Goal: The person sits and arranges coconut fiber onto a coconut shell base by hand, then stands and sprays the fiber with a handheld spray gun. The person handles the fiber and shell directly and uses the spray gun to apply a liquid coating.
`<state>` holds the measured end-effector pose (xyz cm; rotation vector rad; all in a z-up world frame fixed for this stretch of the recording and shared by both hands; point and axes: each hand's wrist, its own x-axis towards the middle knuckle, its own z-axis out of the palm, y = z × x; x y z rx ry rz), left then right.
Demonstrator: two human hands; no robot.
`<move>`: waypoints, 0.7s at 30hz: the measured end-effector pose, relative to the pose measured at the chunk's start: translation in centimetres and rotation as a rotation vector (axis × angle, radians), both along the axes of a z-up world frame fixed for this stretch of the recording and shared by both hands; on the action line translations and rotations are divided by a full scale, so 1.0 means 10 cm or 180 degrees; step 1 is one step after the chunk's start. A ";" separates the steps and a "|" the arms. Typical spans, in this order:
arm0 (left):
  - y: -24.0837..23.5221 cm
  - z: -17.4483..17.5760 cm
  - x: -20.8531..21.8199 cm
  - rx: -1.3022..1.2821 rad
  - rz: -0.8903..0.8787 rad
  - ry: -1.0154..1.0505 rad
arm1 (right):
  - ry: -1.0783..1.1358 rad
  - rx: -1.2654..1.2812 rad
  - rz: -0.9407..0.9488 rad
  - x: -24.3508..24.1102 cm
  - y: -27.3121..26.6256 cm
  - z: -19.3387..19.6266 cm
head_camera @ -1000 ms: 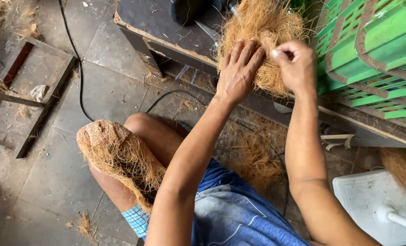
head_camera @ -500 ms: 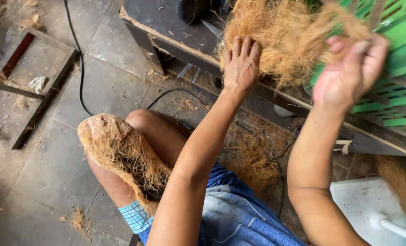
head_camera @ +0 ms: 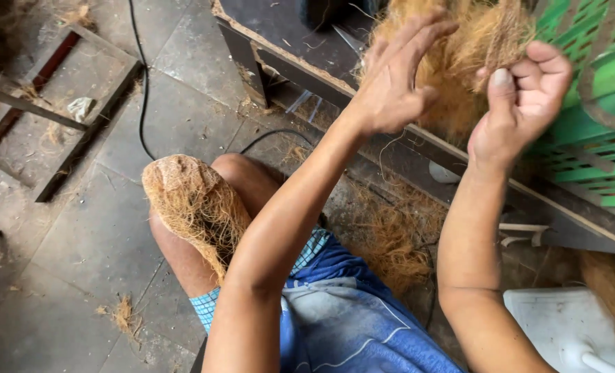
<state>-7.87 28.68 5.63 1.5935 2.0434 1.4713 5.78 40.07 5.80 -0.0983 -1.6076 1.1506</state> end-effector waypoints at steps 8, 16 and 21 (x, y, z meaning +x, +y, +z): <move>-0.53 0.47 -0.04 0.0981 0.0094 -0.0361 | -0.0577 -0.0027 0.0745 -0.26 -0.35 -0.02; -1.40 0.72 -0.08 0.0795 0.0923 0.0338 | -0.0636 0.0179 0.1414 -0.54 -0.82 0.10; -2.27 0.92 0.06 0.0901 0.0527 -0.0458 | -0.0890 -0.0419 0.1884 -0.63 -1.38 0.23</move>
